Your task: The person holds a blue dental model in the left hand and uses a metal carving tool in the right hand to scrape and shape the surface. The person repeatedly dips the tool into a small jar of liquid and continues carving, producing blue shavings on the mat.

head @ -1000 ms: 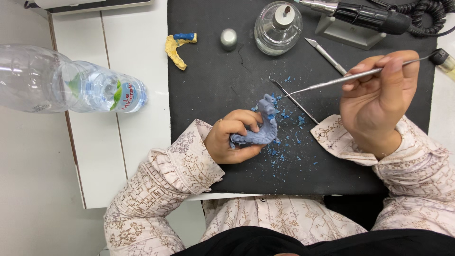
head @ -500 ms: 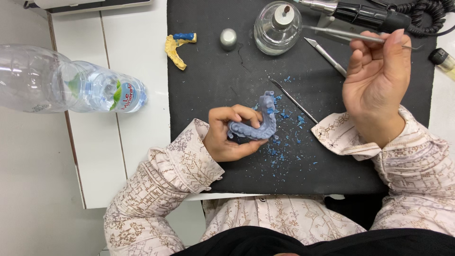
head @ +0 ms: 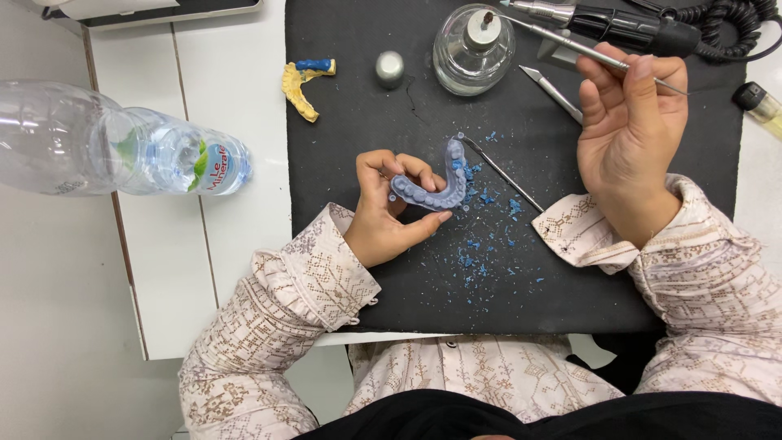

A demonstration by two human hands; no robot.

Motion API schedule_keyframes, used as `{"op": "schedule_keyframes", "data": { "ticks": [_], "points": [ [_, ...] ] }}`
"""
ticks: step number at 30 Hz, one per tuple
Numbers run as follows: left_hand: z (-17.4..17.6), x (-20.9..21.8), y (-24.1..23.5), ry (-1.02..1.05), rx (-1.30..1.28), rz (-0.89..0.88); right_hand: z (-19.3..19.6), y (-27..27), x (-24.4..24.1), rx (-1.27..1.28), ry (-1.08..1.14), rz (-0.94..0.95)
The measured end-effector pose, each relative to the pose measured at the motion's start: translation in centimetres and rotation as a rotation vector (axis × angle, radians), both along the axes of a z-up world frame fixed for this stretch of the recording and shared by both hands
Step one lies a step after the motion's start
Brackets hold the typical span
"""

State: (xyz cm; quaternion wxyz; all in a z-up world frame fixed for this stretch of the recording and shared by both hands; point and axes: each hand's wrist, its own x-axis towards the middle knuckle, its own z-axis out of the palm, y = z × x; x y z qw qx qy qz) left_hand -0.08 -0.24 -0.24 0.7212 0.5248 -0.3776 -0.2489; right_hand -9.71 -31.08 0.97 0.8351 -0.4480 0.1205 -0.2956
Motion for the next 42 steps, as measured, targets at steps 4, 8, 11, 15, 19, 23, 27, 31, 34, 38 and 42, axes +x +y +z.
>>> {"op": "schedule_keyframes", "data": {
  "ticks": [4,8,11,15,19,23,27,31,34,38,42],
  "points": [
    [-0.2,0.2,0.0,0.018,-0.025,0.032,0.0,0.1,0.0,0.010,0.003,0.011],
    [-0.1,0.3,0.1,0.066,0.010,0.104,0.0,0.0,0.0,-0.013,0.007,0.004],
    [0.1,0.4,0.1,0.074,0.009,0.125,0.0,-0.1,0.0,-0.027,0.008,-0.001],
    [0.3,0.4,0.4,0.157,-0.078,0.033,-0.1,-0.1,0.1,-0.046,0.007,0.000],
    [-0.1,0.6,0.8,0.175,-0.103,0.019,-0.1,-0.1,0.2,-0.037,0.003,0.006],
    [-0.7,1.0,1.1,0.218,-0.031,0.055,-0.2,-0.1,0.2,-0.009,0.016,0.007],
    [-0.7,1.2,1.1,0.267,-0.037,0.072,-0.1,-0.1,0.4,-0.002,-0.001,0.030],
    [-0.6,1.5,0.7,0.382,-0.149,0.165,-0.2,-0.1,0.2,0.013,0.038,0.017],
    [-0.5,1.8,0.4,0.515,-0.147,0.268,-0.4,-0.1,0.1,0.007,0.042,0.048],
    [-0.2,1.7,0.4,0.478,-0.119,0.255,-0.7,-0.4,0.5,-0.097,0.026,0.188],
    [0.1,1.6,0.4,0.419,-0.054,0.279,-0.6,-0.2,0.6,-0.272,0.021,0.252]
  ]
}}
